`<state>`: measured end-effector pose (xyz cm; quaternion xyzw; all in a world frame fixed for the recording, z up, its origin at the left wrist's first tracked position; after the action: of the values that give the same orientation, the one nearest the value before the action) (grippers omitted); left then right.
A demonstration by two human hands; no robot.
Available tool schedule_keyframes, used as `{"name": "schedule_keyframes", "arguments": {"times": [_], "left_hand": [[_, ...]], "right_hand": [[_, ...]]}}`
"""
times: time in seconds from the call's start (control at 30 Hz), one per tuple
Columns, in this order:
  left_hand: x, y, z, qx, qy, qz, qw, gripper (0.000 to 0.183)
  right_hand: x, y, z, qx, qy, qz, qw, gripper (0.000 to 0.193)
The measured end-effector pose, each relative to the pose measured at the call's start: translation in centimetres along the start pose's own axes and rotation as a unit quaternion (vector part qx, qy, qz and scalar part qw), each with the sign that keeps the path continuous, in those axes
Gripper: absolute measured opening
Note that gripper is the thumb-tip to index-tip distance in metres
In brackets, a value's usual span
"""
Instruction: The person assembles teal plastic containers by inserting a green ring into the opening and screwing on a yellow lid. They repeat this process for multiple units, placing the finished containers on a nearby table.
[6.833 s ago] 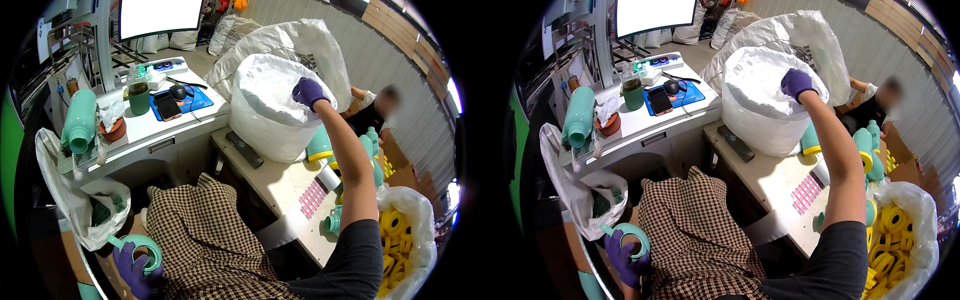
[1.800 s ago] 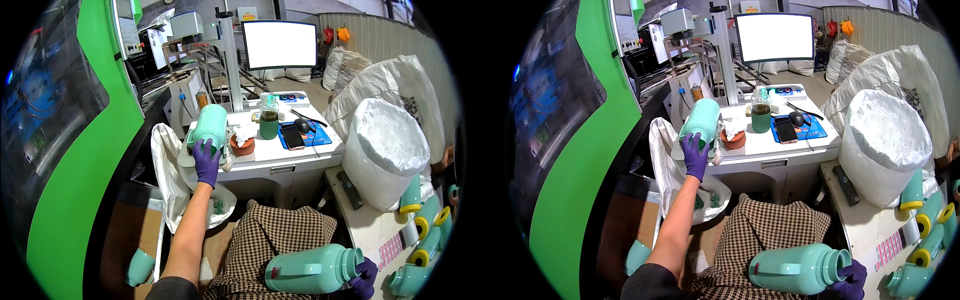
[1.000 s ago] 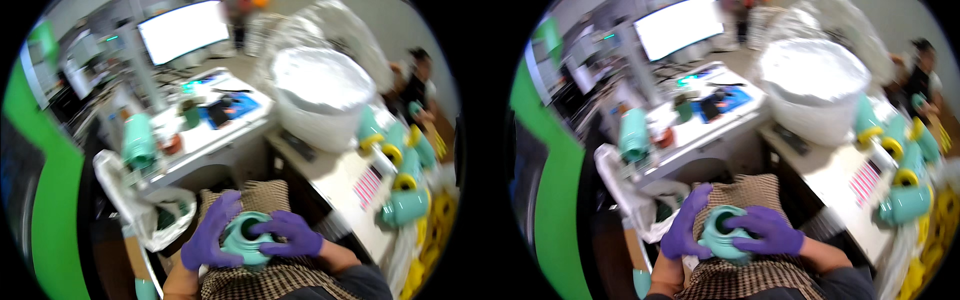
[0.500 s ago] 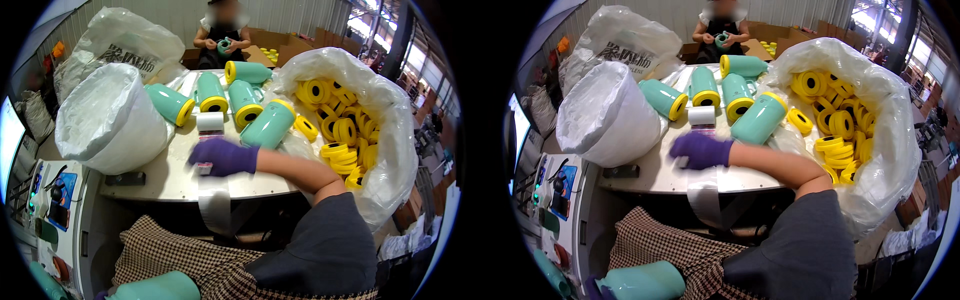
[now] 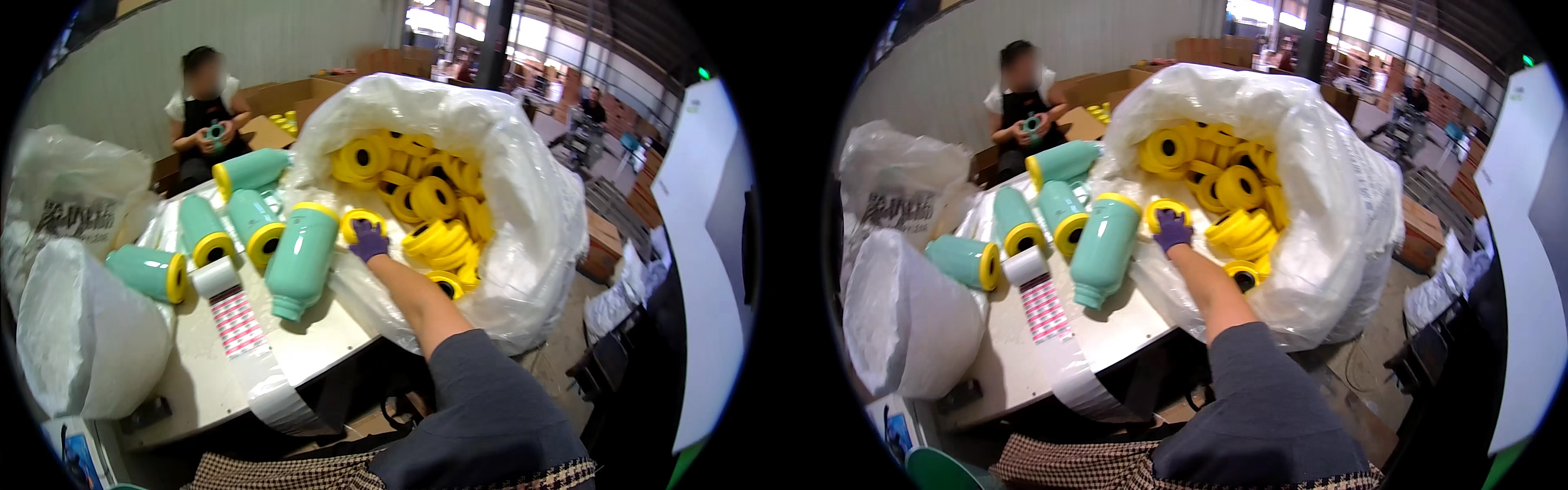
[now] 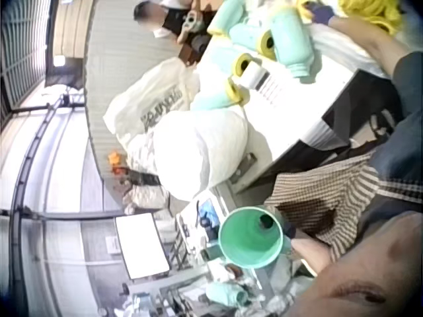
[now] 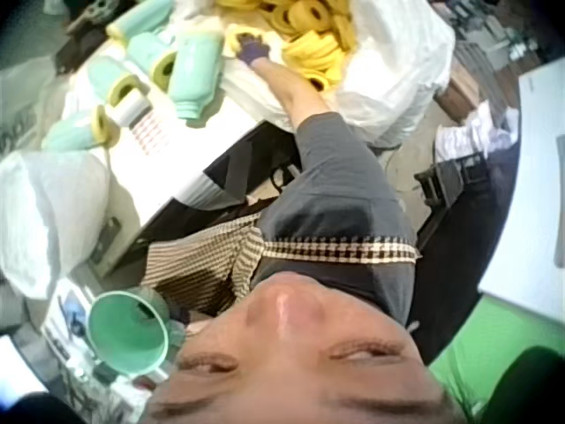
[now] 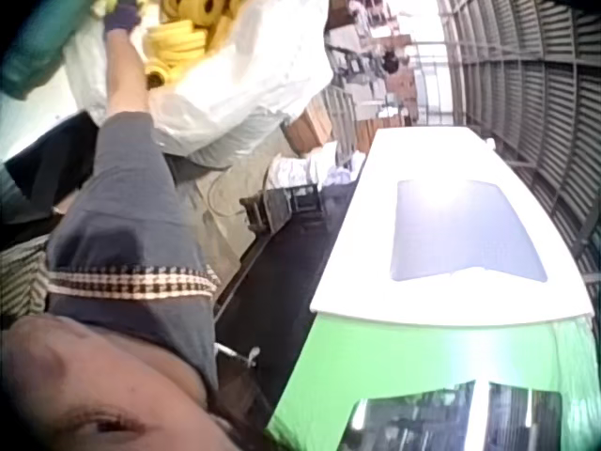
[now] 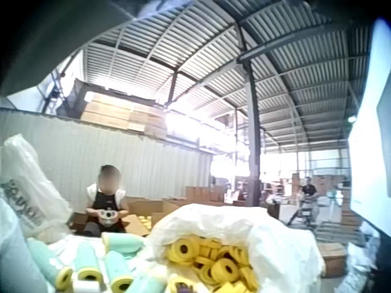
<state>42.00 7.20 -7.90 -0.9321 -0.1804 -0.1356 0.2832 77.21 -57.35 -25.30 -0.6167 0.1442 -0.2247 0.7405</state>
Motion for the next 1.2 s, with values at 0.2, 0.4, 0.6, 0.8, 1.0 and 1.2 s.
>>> {"name": "schedule_keyframes", "arguments": {"times": [0.2, 0.4, 0.6, 0.8, 1.0, 1.2], "left_hand": [[1.8, 4.2, 1.2, -0.077, 0.025, 0.053, 0.995, 0.049], [1.9, 5.8, 2.2, -0.115, 0.022, 0.062, 0.991, 0.051], [1.5, 5.6, 3.1, -0.117, 0.009, 0.038, 0.992, 0.053], [0.3, 3.4, 5.3, -0.114, -0.018, -0.026, 0.993, 0.055], [-3.1, -1.0, 8.4, -0.107, -0.069, -0.139, 0.982, 0.057], [-10.1, -4.8, 10.2, -0.09, -0.126, -0.267, 0.951, 0.06]], "right_hand": [[-3.6, -2.7, -0.9, -0.047, 0.022, -0.066, 0.996, 0.081], [-2.8, -2.4, -1.1, -0.169, 0.029, -0.134, 0.976, 0.076], [-2.7, -2.0, 0.9, -0.191, -0.018, -0.168, 0.967, 0.075], [-0.5, -1.6, -1.1, -0.019, -0.099, -0.228, 0.968, 0.058], [1.8, -21.5, -1.9, 0.311, -0.01, -0.502, 0.807, 0.05], [-18.3, -24.3, 25.1, 0.547, -0.393, -0.15, 0.724, 0.048]]}}
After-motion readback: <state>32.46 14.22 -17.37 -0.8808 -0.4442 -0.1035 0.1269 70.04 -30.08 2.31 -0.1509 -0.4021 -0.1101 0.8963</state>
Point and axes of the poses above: each hand's wrist, its own x-axis towards the middle knuckle, its own y-axis out of the palm, z = x × y, the point moved 4 cm from there along x, towards the middle knuckle, and after that the axes turned 8 degrees about z, right-handed, at the moved point
